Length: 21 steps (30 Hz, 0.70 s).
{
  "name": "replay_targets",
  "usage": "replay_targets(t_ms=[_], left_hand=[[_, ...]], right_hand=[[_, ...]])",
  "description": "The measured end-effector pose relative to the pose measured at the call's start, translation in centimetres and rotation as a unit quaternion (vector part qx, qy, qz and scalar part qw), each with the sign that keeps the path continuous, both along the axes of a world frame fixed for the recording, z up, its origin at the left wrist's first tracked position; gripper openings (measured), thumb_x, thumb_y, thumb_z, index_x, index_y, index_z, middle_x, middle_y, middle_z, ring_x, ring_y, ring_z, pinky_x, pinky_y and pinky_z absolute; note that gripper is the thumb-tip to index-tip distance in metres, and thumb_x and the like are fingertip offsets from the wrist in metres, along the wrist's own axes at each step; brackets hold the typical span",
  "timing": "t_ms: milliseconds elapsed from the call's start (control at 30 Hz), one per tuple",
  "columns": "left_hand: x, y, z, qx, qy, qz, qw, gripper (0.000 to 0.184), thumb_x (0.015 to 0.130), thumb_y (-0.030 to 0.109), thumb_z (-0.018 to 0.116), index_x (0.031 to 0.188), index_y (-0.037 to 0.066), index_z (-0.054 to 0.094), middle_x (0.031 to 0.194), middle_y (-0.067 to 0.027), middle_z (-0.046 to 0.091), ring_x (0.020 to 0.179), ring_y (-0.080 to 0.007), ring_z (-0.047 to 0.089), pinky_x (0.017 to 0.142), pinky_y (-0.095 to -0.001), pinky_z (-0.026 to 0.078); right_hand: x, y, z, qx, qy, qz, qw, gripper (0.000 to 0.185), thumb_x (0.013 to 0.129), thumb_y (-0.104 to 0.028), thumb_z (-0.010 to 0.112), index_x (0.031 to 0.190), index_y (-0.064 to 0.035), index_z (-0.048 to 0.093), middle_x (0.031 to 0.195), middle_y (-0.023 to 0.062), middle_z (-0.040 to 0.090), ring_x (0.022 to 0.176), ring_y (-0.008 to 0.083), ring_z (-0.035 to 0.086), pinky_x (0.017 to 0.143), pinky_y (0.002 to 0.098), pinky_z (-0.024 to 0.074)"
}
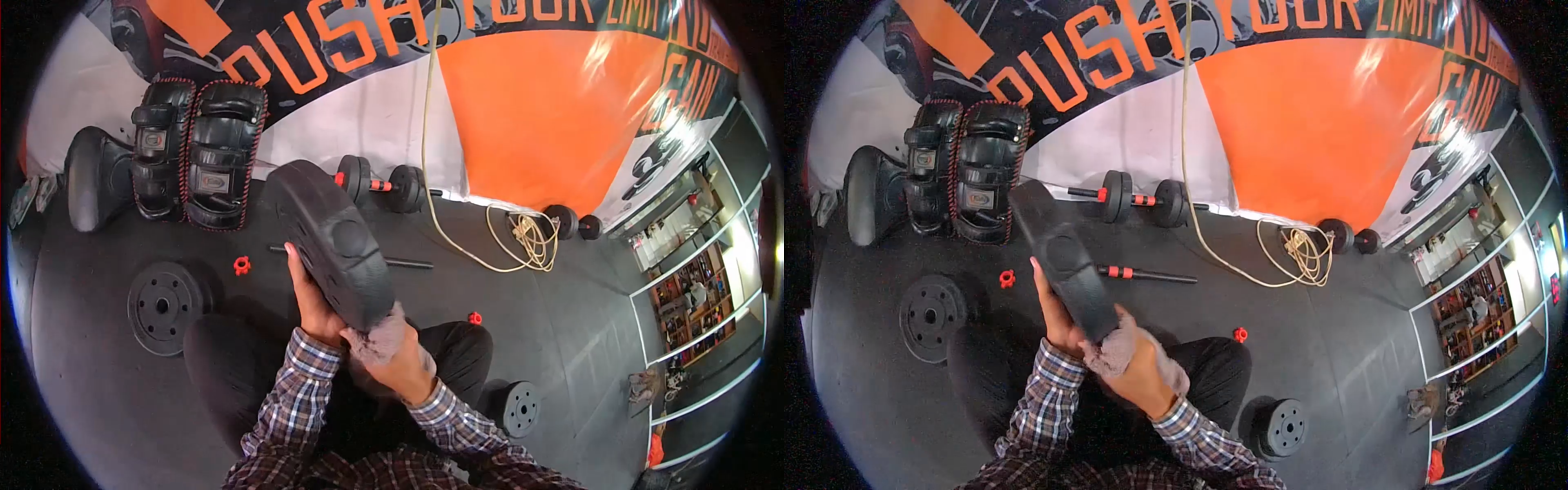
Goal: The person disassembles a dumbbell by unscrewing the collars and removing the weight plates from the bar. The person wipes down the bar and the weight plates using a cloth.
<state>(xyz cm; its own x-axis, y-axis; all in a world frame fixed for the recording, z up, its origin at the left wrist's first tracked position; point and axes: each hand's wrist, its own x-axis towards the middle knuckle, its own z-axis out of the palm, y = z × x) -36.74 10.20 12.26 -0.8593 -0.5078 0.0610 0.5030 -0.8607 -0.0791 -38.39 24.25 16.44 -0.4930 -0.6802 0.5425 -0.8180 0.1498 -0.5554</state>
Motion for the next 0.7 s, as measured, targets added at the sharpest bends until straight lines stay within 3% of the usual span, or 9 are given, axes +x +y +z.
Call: replay_targets(t_ms=[100,133,200,267,300,367,467,600,700], left_hand=[[0.0,0.1,-2.7,-0.006,0.055,0.044,0.998,0.056,0.089,0.034,0.07,0.133,0.006,0.049,0.128,-0.0097,0.055,0.106,-0.0221,0.06,0.097,-0.0346,0.05],[-0.1,-0.4,-3.4,0.003,0.068,0.046,0.997,0.055,0.089,0.032,0.069,0.133,0.005,0.049,0.128,-0.0107,0.056,0.107,-0.0224,0.06,0.098,-0.0343,0.049],[-0.4,-1.4,-4.7,0.022,0.093,0.05,0.994,0.051,0.091,0.027,0.068,0.132,0.003,0.049,0.127,-0.0128,0.056,0.111,-0.023,0.059,0.1,-0.0338,0.049],[-0.5,-2.3,-5.2,0.003,0.075,0.073,0.994,0.047,0.092,0.024,0.066,0.131,0.002,0.05,0.125,-0.0143,0.057,0.114,-0.0232,0.058,0.101,-0.0342,0.048],[-0.5,-2.9,-5.4,0.012,0.077,0.068,0.995,0.045,0.092,0.022,0.065,0.13,0.001,0.051,0.124,-0.0152,0.058,0.114,-0.0233,0.058,0.102,-0.0344,0.048],[-0.4,-3.5,-6.1,-0.021,0.04,0.108,0.993,0.042,0.093,0.02,0.064,0.128,0.0,0.051,0.121,-0.0167,0.059,0.114,-0.0236,0.059,0.101,-0.0344,0.049],[-0.6,-3.6,-7.3,-0.04,-0.01,0.132,0.99,0.038,0.095,0.021,0.063,0.125,0.0,0.053,0.118,-0.0172,0.059,0.112,-0.0242,0.06,0.098,-0.0338,0.051],[-1.4,-3.3,-6.9,-0.048,0.131,-0.009,0.99,0.039,0.094,0.025,0.063,0.123,-0.001,0.053,0.114,-0.0168,0.06,0.11,-0.0244,0.061,0.097,-0.0348,0.051],[-1.9,-3.1,-7.3,-0.063,0.157,-0.036,0.985,0.041,0.094,0.027,0.064,0.122,-0.001,0.054,0.111,-0.0162,0.061,0.108,-0.0241,0.061,0.094,-0.0352,0.053]], right_hand=[[-2.6,3.6,-3.2,-0.064,-0.147,0.036,0.986,0.033,0.083,-0.012,0.07,0.108,0.007,0.06,0.082,0.0139,0.07,0.076,0.0246,0.072,0.067,0.0314,0.0565],[-2.6,4.3,0.1,-0.073,-0.174,-0.036,0.981,0.02,0.087,-0.011,0.066,0.101,0.0045,0.063,0.081,0.0107,0.07,0.08,0.0181,0.071,0.064,0.0304,0.0565],[-6.2,8.1,2.5,-0.055,0.019,-0.122,0.991,0.018,0.087,-0.006,0.064,0.103,0.0042,0.063,0.084,0.0095,0.069,0.074,0.0171,0.07,0.064,0.031,0.0559],[-8.5,12.3,4.7,-0.127,-0.029,-0.206,0.97,0.044,0.084,-0.022,0.075,0.115,0.0043,0.058,0.088,0.0077,0.067,0.081,0.0148,0.068,0.07,0.0281,0.0535],[-10.1,15.6,5.8,-0.047,0.093,-0.292,0.951,0.062,0.08,-0.03,0.081,0.125,0.0019,0.053,0.098,0.0102,0.067,0.093,0.016,0.066,0.077,0.0314,0.053],[-11.0,19.8,6.5,-0.064,0.114,-0.364,0.922,0.069,0.085,-0.046,0.072,0.135,-0.0039,0.049,0.107,0.015,0.066,0.092,0.0244,0.065,0.081,0.0368,0.0515],[-13.8,28.3,3.6,-0.112,-0.013,-0.46,0.881,0.066,0.09,-0.053,0.062,0.132,-0.0034,0.051,0.109,0.0168,0.066,0.092,0.0279,0.066,0.081,0.0377,0.0517],[-13.1,35.6,-6.6,0.128,-0.088,-0.544,0.825,0.046,0.094,-0.043,0.056,0.115,-0.002,0.061,0.1,0.0281,0.067,0.094,0.0417,0.066,0.08,0.0437,0.0521],[-9.5,37.9,-16.5,0.34,-0.126,-0.419,0.833,0.034,0.087,-0.03,0.06,0.106,-0.0018,0.065,0.096,0.0271,0.067,0.09,0.0439,0.065,0.077,0.0472,0.0528]])
